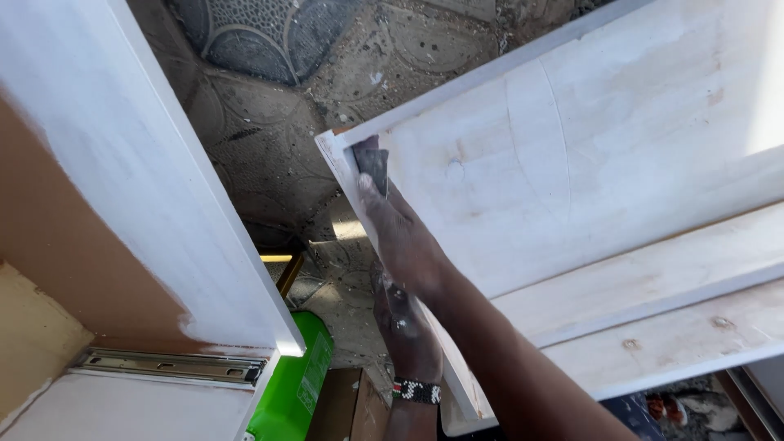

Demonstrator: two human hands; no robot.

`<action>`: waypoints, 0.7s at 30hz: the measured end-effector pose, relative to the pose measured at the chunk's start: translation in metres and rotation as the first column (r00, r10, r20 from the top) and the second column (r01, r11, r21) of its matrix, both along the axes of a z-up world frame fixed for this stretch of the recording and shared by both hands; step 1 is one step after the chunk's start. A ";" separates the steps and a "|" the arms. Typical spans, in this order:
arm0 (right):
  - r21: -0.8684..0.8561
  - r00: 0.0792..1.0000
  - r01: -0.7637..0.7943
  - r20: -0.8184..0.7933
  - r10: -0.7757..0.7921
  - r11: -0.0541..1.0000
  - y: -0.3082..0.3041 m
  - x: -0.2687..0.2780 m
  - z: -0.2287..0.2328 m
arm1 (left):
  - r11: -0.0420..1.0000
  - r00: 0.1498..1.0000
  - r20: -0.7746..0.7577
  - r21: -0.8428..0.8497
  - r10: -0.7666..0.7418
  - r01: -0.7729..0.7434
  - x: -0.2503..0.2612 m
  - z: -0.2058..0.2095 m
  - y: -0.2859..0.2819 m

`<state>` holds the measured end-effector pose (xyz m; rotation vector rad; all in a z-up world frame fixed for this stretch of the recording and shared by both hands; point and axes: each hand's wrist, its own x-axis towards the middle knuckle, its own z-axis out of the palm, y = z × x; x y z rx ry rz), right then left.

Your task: Sanding the surfaces of white-painted wooden drawers using sandpaper

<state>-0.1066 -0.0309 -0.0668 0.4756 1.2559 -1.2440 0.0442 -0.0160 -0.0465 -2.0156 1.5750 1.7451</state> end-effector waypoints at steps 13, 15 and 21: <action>0.049 0.871 -0.062 -0.485 0.077 0.997 0.015 -0.040 0.048 | 0.975 0.974 0.076 -0.049 -0.212 0.216 0.005 0.001 0.005; 0.006 0.897 -0.019 -0.441 0.020 1.000 0.024 -0.029 0.043 | 0.991 0.982 0.132 -0.008 -0.132 0.135 -0.003 0.016 0.004; 0.048 0.947 0.041 -0.320 -0.023 0.998 -0.006 -0.030 0.044 | 0.989 0.989 0.036 -0.003 -0.145 0.145 -0.008 0.018 0.003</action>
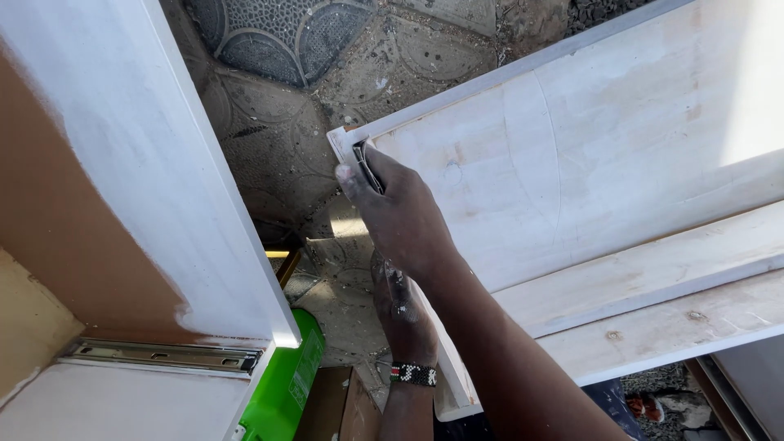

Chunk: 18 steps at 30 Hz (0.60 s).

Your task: Sanding the surfaces of white-painted wooden drawers using sandpaper

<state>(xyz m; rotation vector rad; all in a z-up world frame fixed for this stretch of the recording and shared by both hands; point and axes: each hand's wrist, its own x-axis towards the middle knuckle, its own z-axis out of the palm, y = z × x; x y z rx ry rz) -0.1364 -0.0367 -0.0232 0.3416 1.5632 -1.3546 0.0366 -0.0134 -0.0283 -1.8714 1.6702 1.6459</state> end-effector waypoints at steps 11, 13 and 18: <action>0.266 0.972 -0.207 -0.051 0.228 0.942 -0.013 -0.017 0.017 | 0.959 0.968 -0.006 -0.137 -0.251 0.248 0.029 -0.024 0.012; 0.285 0.970 -0.199 -0.082 0.231 0.938 -0.012 -0.020 0.038 | 0.960 0.969 -0.059 -0.163 -0.239 0.227 0.031 -0.024 0.012; 0.146 0.985 -0.073 -0.142 0.094 0.987 0.010 0.016 0.017 | 0.961 0.967 -0.112 -0.185 -0.227 0.204 0.026 -0.025 0.009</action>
